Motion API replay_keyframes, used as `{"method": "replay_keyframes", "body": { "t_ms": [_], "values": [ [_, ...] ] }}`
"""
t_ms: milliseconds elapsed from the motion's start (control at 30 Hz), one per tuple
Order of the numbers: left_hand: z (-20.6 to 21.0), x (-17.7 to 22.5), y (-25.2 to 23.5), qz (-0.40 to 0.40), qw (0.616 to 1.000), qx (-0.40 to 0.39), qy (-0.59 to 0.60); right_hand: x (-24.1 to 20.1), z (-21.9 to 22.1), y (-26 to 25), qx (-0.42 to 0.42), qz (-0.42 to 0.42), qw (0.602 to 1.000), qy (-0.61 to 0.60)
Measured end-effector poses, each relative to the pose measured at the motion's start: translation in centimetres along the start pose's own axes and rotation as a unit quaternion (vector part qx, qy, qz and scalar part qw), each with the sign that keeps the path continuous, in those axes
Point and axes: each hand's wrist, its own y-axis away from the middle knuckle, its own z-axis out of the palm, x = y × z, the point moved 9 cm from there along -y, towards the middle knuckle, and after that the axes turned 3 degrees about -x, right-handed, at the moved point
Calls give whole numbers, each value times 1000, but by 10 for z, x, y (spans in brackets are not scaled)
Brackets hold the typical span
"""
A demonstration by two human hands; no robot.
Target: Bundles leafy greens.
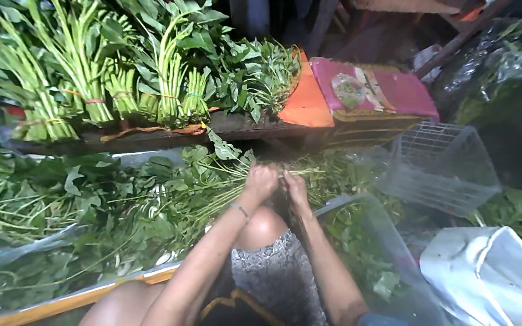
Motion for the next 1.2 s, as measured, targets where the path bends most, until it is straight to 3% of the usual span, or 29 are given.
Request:
{"method": "replay_keyframes", "body": {
  "t_ms": [133,267,400,567,700,800,867,933,967,1033,1100,1133,1167,1200],
  "values": [
    [0,-1,0,-16,1000,-14,0,0,-5,5,21,-36,990,134],
    [1,-3,1,-18,1000,-12,4,-2,-2,9,22,-57,992,108],
    [1,-6,-1,-23,1000,3,15,0,2,7,-36,-86,990,101],
    [1,-10,0,-19,999,31,29,-15,-3,11,26,-109,983,143],
    [-7,-13,4,-25,997,65,29,-28,3,4,-57,-73,991,99],
    [-13,-19,4,-36,994,96,23,-29,7,-3,-127,12,992,-7],
    [-14,-23,5,-51,992,109,22,-29,4,-9,-177,66,982,-13],
    [-21,-26,6,-65,991,115,37,-26,-5,-26,-228,78,966,94],
    [-26,-27,8,-73,990,111,44,-22,-12,-38,-254,73,942,207],
    [-39,-28,16,-73,987,134,50,-12,-30,-52,-323,109,820,459],
    [-61,-34,33,-64,976,196,74,-18,-49,-58,-353,158,701,599],
    [-72,-42,44,-69,968,219,97,-30,-57,-67,-350,148,696,609],
    [-83,-53,56,-80,960,237,122,-44,-66,-83,-337,106,736,577],
    [-93,-66,68,-94,952,253,147,-58,-78,-107,-305,32,804,510]
  ]
}}
